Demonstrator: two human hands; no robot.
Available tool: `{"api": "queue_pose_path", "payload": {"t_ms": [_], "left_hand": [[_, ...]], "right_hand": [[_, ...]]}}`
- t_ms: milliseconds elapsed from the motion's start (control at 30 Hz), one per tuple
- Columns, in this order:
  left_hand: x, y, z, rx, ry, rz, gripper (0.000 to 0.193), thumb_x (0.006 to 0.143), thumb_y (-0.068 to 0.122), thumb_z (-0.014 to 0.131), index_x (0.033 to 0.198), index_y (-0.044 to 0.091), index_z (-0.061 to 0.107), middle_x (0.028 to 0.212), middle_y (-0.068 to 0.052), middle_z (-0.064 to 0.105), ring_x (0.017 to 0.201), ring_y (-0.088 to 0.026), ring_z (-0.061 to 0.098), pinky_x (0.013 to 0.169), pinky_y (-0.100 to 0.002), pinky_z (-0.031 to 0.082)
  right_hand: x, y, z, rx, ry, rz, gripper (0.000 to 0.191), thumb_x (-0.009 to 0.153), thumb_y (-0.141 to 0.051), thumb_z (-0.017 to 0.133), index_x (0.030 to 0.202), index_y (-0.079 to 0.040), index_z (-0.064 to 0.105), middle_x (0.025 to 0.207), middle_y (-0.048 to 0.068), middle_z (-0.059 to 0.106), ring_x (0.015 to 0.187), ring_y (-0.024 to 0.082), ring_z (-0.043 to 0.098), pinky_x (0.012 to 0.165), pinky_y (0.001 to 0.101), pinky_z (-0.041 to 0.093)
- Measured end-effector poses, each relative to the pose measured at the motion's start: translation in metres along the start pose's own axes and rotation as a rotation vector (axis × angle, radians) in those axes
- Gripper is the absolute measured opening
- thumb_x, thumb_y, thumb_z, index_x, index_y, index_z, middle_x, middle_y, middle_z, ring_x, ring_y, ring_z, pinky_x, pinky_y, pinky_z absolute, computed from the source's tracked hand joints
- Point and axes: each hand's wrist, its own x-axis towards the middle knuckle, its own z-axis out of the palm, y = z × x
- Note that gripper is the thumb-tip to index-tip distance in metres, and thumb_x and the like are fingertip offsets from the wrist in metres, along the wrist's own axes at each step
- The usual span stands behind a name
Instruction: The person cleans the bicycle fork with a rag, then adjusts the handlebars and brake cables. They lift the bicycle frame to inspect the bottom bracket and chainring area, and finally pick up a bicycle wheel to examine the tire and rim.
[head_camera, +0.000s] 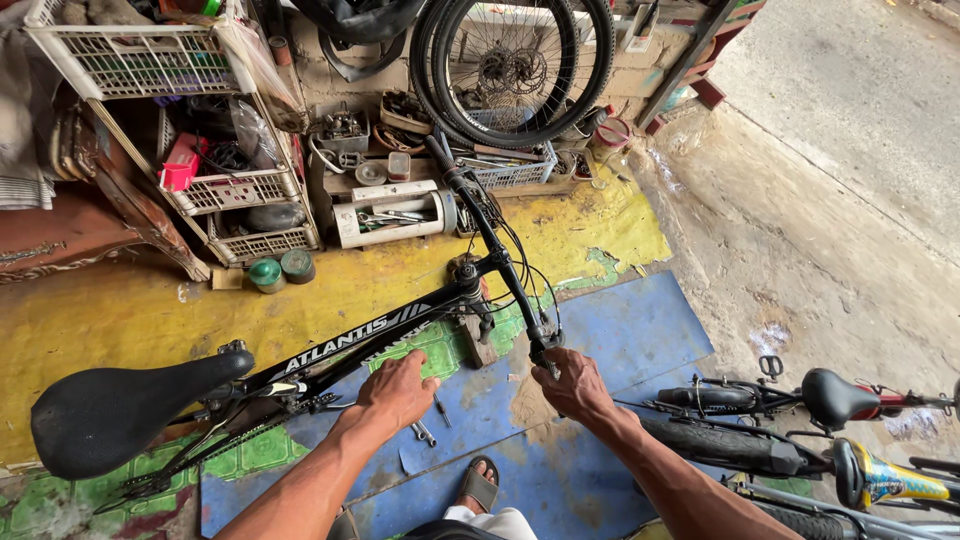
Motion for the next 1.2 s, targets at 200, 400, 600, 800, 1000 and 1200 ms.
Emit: {"api": "queue_pose_path", "payload": {"t_ms": [200,400,600,800,1000,1200], "left_hand": [[0.000,0.005,0.001,0.011,-0.007,0.016,0.053,0.089,0.028,0.071,0.137,0.010,0.054,0.131,-0.023,0.061,0.126,-0.040,0.056,0.108,-0.049,0.044],[-0.007,0.011,-0.005,0.033,-0.063,-0.020,0.051,0.090,0.030,0.070,0.135,0.010,0.057,0.126,-0.020,0.067,0.123,-0.037,0.062,0.107,-0.047,0.048],[-0.013,0.002,-0.002,0.083,-0.039,0.017,0.053,0.089,0.032,0.071,0.134,0.009,0.056,0.126,-0.021,0.066,0.125,-0.040,0.059,0.106,-0.048,0.047],[-0.029,-0.012,0.011,0.094,-0.099,-0.109,0.046,0.090,0.034,0.071,0.127,0.009,0.060,0.125,-0.021,0.068,0.124,-0.040,0.060,0.106,-0.048,0.049],[-0.043,-0.029,0.025,0.082,-0.104,-0.160,0.042,0.089,0.033,0.072,0.124,0.012,0.061,0.124,-0.019,0.066,0.123,-0.040,0.058,0.106,-0.049,0.047],[-0.041,-0.055,0.043,0.039,-0.054,-0.136,0.040,0.088,0.031,0.073,0.120,0.009,0.062,0.124,-0.018,0.066,0.124,-0.038,0.058,0.108,-0.048,0.044]], "right_hand": [[0.006,0.004,0.001,0.035,-0.024,-0.001,0.048,0.086,-0.033,0.067,0.126,-0.007,0.070,0.105,0.024,0.076,0.091,0.036,0.077,0.087,0.0463,0.057],[0.006,0.009,0.006,-0.001,-0.025,-0.016,0.046,0.086,-0.033,0.068,0.124,-0.008,0.072,0.108,0.024,0.075,0.095,0.037,0.075,0.089,0.0459,0.057],[0.003,0.010,0.013,-0.028,-0.049,0.012,0.047,0.087,-0.033,0.069,0.126,-0.006,0.069,0.109,0.025,0.075,0.100,0.039,0.074,0.090,0.0476,0.056],[0.000,0.012,0.027,-0.034,-0.024,-0.035,0.051,0.085,-0.033,0.071,0.126,-0.003,0.068,0.116,0.024,0.073,0.110,0.039,0.070,0.095,0.0459,0.055],[0.002,0.017,0.043,-0.027,-0.075,-0.065,0.053,0.086,-0.034,0.072,0.127,-0.001,0.067,0.126,0.022,0.070,0.114,0.038,0.069,0.100,0.0437,0.053],[0.008,0.019,0.056,-0.021,-0.128,-0.077,0.053,0.087,-0.033,0.072,0.128,0.001,0.065,0.126,0.024,0.069,0.116,0.036,0.069,0.102,0.0430,0.054]]}}
